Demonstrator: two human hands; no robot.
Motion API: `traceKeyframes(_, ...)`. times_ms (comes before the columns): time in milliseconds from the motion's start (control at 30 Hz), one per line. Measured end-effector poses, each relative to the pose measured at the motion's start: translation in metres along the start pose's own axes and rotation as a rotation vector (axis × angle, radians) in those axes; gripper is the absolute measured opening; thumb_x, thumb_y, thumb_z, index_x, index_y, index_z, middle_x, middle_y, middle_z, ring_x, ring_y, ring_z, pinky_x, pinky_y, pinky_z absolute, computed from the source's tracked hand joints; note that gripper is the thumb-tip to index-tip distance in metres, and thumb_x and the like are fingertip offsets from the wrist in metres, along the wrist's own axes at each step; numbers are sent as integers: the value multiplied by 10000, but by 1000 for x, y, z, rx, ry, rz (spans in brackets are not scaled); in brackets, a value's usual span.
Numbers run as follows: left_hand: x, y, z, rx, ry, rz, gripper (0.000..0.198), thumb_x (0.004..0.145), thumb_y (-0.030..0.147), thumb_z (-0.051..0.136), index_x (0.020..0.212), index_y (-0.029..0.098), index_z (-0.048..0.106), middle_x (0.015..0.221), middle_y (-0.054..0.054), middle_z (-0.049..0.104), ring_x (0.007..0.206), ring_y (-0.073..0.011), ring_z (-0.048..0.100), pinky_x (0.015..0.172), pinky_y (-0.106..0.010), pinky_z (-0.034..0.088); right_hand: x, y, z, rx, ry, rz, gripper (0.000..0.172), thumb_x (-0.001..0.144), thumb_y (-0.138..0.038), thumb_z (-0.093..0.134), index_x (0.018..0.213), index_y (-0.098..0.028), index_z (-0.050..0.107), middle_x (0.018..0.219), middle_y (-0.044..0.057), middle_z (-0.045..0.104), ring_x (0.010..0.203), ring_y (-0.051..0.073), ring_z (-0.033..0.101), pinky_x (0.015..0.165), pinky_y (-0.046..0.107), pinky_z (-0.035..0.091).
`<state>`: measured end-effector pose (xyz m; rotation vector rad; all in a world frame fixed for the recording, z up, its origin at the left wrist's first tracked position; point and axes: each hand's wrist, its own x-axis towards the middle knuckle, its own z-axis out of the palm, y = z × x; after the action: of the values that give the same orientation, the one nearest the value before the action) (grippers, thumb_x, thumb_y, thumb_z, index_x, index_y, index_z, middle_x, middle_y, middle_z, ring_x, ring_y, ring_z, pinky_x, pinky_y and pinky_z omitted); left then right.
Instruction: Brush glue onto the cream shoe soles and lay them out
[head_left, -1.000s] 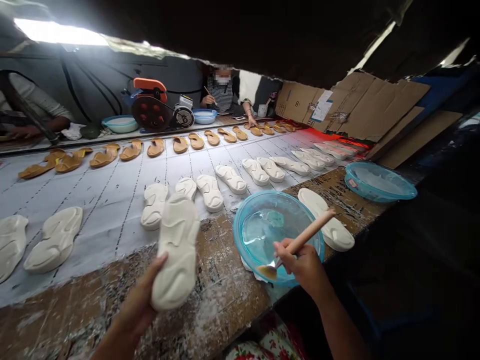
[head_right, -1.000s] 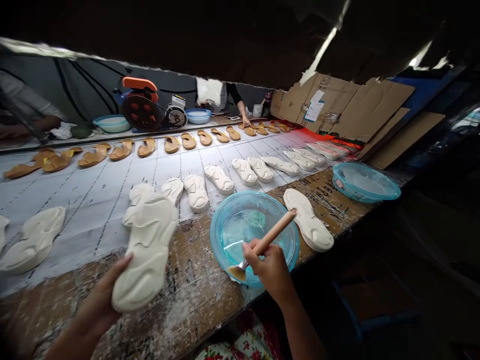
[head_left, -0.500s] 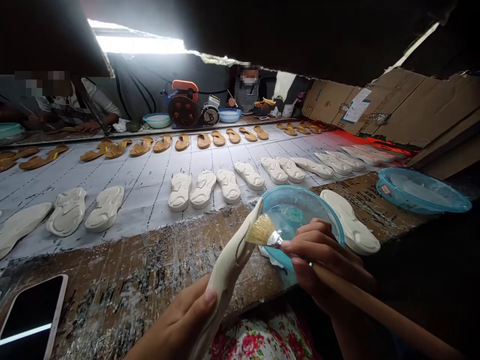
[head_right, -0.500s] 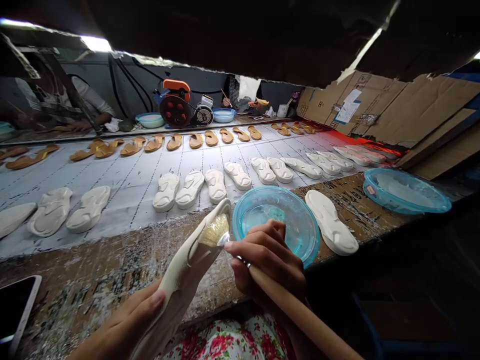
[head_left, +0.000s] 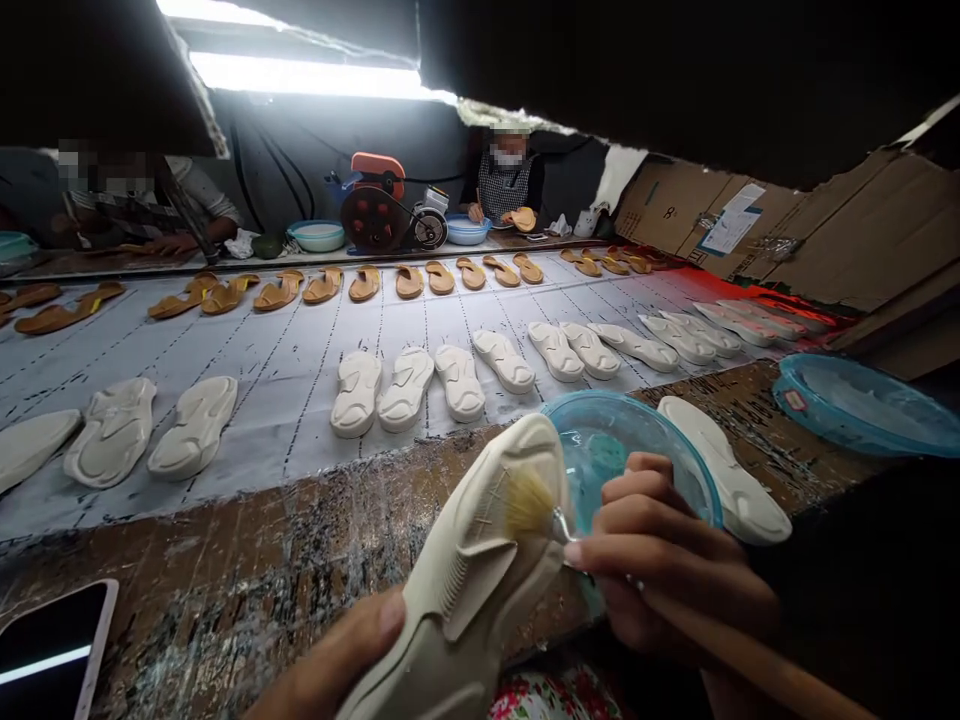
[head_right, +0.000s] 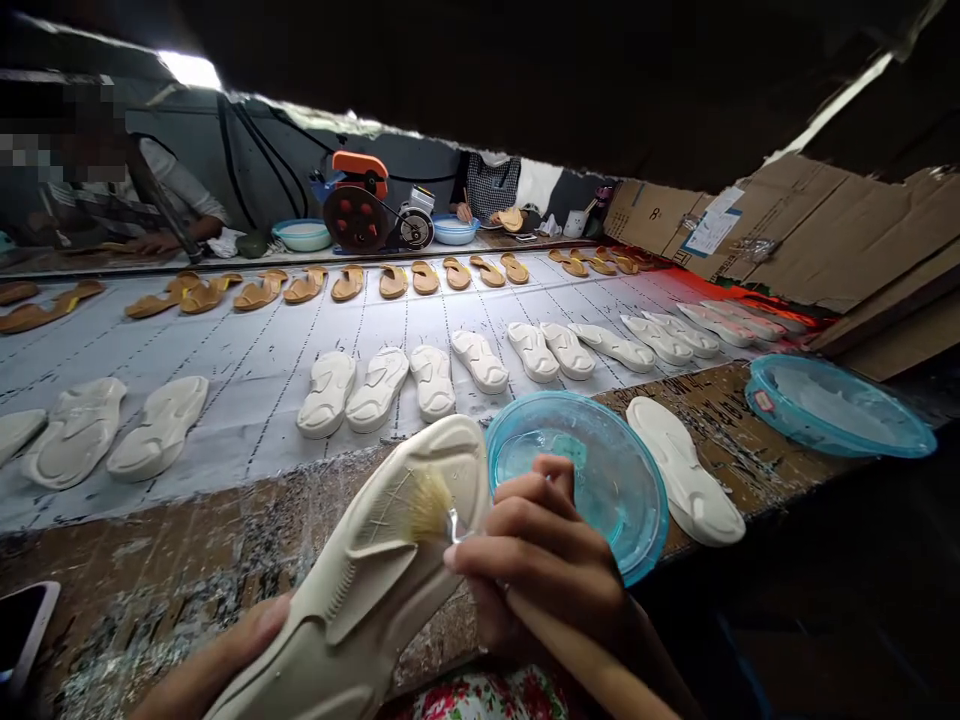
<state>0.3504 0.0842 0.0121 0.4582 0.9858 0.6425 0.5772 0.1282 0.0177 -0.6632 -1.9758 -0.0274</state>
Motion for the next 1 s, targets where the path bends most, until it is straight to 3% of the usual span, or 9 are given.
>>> traceKeyframes(167,3,-8,1,-315,2,-279,489,709,505,513,930,106,690,723,-104,712,737,-286,650,727,-372,470,-10,-3,-1,65,33,99,143,680,-73,469,736,-183,539,517,-46,497,508,97,478,689,347,353)
traceKeyframes(267,8,-16,7,-320,48,-213,484,732,472,530,1019,100,647,702,-87,710,717,-262,650,720,-360,481,-17,-29,17,108,65,155,104,765,-142,471,707,-155,557,483,-38,508,494,92,483,689,328,356)
traceKeyframes(367,16,-22,15,-308,150,-78,474,734,396,573,1077,70,605,675,-73,705,704,-239,648,710,-332,492,-27,-53,39,138,142,188,281,867,-228,400,633,-154,536,426,-51,471,447,73,439,675,293,374)
traceKeyframes(433,23,-23,19,-293,243,-23,452,745,354,571,1091,63,592,677,-72,707,701,-239,650,690,-323,501,-36,-54,42,187,144,186,354,883,-282,372,572,-180,508,386,-81,439,396,55,410,669,269,385)
traceKeyframes(500,32,-23,19,-277,280,5,446,773,343,532,1095,38,581,695,-99,709,696,-258,654,668,-347,511,-47,-38,34,179,128,289,373,862,-329,388,524,-196,474,378,-100,442,369,48,408,693,274,397)
traceKeyframes(633,57,-26,7,-270,210,51,503,843,324,396,1211,-14,453,749,-174,703,665,-281,661,602,-387,521,-77,21,2,-70,216,623,255,856,-236,430,622,-174,508,504,-56,529,492,84,503,664,285,420)
traceKeyframes(767,80,-37,-8,-258,124,5,535,859,280,349,1309,-4,298,930,-253,661,717,-289,663,595,-391,518,-106,65,-3,-215,77,798,313,850,-333,493,607,-137,522,509,-63,490,460,65,478,497,214,417)
traceKeyframes(900,89,-47,-9,-258,212,50,516,846,229,373,1311,16,306,909,-230,674,768,-294,661,702,-434,508,-117,77,14,-244,-122,857,313,845,-375,497,652,-132,539,572,-50,525,499,63,503,523,217,447)
traceKeyframes(1000,91,-52,-6,-208,302,75,512,835,221,406,1302,23,334,855,-202,693,749,-300,663,713,-450,505,-116,76,16,-245,-150,871,308,841,-372,505,648,-135,536,586,-44,534,534,72,518,568,239,457)
